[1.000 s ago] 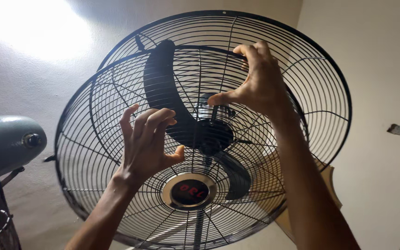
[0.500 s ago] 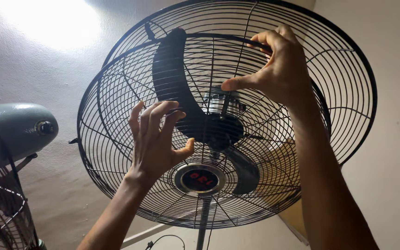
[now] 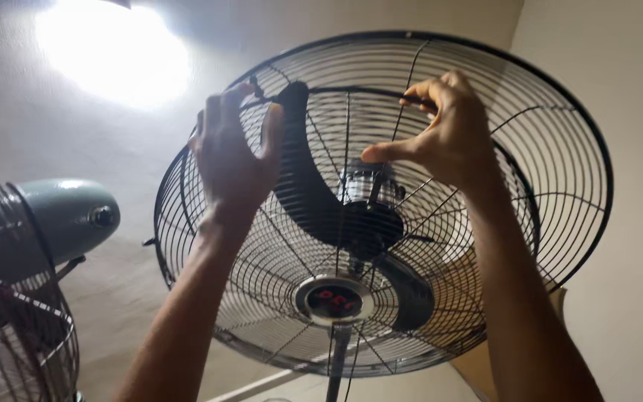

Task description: The person removes the front wire cage of a standing fan by hand. They rotate and unclip the cage from the fan head, then lift it away and set it down on a nearby chair.

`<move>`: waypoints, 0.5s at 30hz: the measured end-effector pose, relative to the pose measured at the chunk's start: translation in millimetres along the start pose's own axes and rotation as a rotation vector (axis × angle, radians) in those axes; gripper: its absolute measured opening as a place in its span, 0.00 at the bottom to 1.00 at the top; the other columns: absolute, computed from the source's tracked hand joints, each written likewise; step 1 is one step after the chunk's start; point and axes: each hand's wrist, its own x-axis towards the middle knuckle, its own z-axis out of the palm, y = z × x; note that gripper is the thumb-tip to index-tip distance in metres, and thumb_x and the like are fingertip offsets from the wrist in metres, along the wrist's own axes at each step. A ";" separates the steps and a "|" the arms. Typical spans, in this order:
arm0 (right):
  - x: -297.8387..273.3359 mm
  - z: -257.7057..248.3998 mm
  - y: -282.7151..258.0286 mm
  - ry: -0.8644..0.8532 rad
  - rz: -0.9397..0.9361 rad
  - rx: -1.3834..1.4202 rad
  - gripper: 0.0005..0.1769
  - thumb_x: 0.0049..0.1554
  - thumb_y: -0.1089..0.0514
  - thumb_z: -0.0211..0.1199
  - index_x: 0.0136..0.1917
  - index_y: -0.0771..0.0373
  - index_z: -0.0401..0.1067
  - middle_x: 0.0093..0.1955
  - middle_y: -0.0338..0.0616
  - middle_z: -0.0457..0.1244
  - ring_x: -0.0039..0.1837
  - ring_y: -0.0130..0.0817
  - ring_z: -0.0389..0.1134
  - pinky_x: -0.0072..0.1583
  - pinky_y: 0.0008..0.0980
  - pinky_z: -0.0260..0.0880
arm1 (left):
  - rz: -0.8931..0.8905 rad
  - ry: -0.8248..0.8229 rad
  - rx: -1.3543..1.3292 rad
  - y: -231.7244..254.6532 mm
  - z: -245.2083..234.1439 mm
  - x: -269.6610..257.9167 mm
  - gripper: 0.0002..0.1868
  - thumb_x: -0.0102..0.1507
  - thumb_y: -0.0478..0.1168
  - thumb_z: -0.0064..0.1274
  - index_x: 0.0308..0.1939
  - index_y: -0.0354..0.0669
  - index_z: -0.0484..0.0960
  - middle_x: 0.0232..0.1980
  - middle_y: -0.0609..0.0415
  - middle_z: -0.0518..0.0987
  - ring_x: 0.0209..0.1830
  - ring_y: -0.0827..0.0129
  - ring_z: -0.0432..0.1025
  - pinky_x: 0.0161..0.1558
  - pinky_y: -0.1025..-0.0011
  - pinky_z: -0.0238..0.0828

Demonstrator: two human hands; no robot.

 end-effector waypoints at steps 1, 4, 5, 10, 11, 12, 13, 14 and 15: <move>0.3 0.0 -2.1 -0.005 0.014 -0.013 0.59 0.32 0.20 0.77 0.56 0.73 0.74 0.50 0.53 0.64 0.53 0.43 0.69 0.55 0.42 0.75 | -0.054 -0.010 -0.049 -4.4 2.6 8.8 0.14 0.74 0.46 0.56 0.55 0.40 0.78 0.54 0.46 0.82 0.55 0.62 0.77 0.57 0.57 0.75; 3.1 3.5 -5.9 0.008 -0.018 -0.017 0.59 0.33 0.20 0.77 0.56 0.73 0.74 0.52 0.52 0.64 0.55 0.42 0.69 0.55 0.42 0.75 | -0.428 -0.134 -0.101 -13.8 7.5 23.2 0.14 0.68 0.49 0.56 0.45 0.41 0.78 0.39 0.51 0.83 0.34 0.64 0.80 0.41 0.62 0.80; 3.9 7.4 -10.1 0.019 -0.045 -0.009 0.58 0.34 0.20 0.77 0.56 0.73 0.74 0.53 0.52 0.64 0.56 0.41 0.69 0.57 0.41 0.74 | -0.429 -0.100 -0.120 -16.9 7.4 24.2 0.14 0.67 0.48 0.58 0.44 0.42 0.79 0.39 0.52 0.84 0.34 0.65 0.81 0.43 0.62 0.79; 1.5 12.5 -24.3 0.016 -0.006 -0.006 0.58 0.32 0.20 0.77 0.55 0.72 0.74 0.49 0.49 0.63 0.52 0.38 0.67 0.54 0.39 0.75 | -0.457 0.089 -0.451 -20.7 1.1 25.0 0.16 0.59 0.42 0.66 0.46 0.39 0.81 0.41 0.50 0.86 0.38 0.70 0.83 0.49 0.64 0.77; 1.1 12.1 -25.1 0.011 0.001 0.000 0.58 0.32 0.20 0.76 0.55 0.72 0.74 0.48 0.49 0.63 0.51 0.38 0.67 0.53 0.38 0.75 | -0.449 0.091 -0.486 -21.4 -0.1 26.2 0.16 0.59 0.42 0.66 0.47 0.40 0.82 0.42 0.51 0.87 0.38 0.71 0.83 0.49 0.66 0.78; 1.1 12.5 -25.5 0.019 0.000 0.004 0.58 0.32 0.20 0.76 0.55 0.72 0.74 0.48 0.48 0.63 0.51 0.37 0.67 0.53 0.38 0.75 | -0.439 0.092 -0.522 -23.1 0.0 28.4 0.16 0.58 0.41 0.66 0.47 0.41 0.82 0.42 0.51 0.88 0.39 0.72 0.83 0.50 0.67 0.78; 0.9 13.0 -25.6 0.027 -0.001 0.008 0.57 0.32 0.20 0.76 0.55 0.72 0.74 0.48 0.48 0.63 0.51 0.37 0.67 0.54 0.37 0.75 | -0.430 0.093 -0.559 -24.6 0.5 29.3 0.16 0.57 0.40 0.66 0.47 0.42 0.83 0.42 0.52 0.88 0.40 0.73 0.84 0.50 0.68 0.78; -0.8 13.6 -25.7 0.032 -0.002 0.014 0.57 0.33 0.20 0.76 0.54 0.71 0.74 0.49 0.48 0.63 0.51 0.36 0.67 0.54 0.37 0.75 | -0.421 0.115 -0.529 -24.7 1.0 27.0 0.12 0.58 0.40 0.66 0.44 0.43 0.85 0.42 0.53 0.88 0.38 0.73 0.83 0.49 0.69 0.78; -2.0 14.3 -25.8 0.037 -0.019 0.015 0.56 0.33 0.20 0.76 0.54 0.71 0.74 0.49 0.47 0.63 0.52 0.36 0.67 0.55 0.37 0.75 | -0.412 0.136 -0.498 -24.3 2.2 24.1 0.08 0.59 0.40 0.66 0.40 0.44 0.87 0.41 0.54 0.89 0.36 0.73 0.83 0.47 0.69 0.78</move>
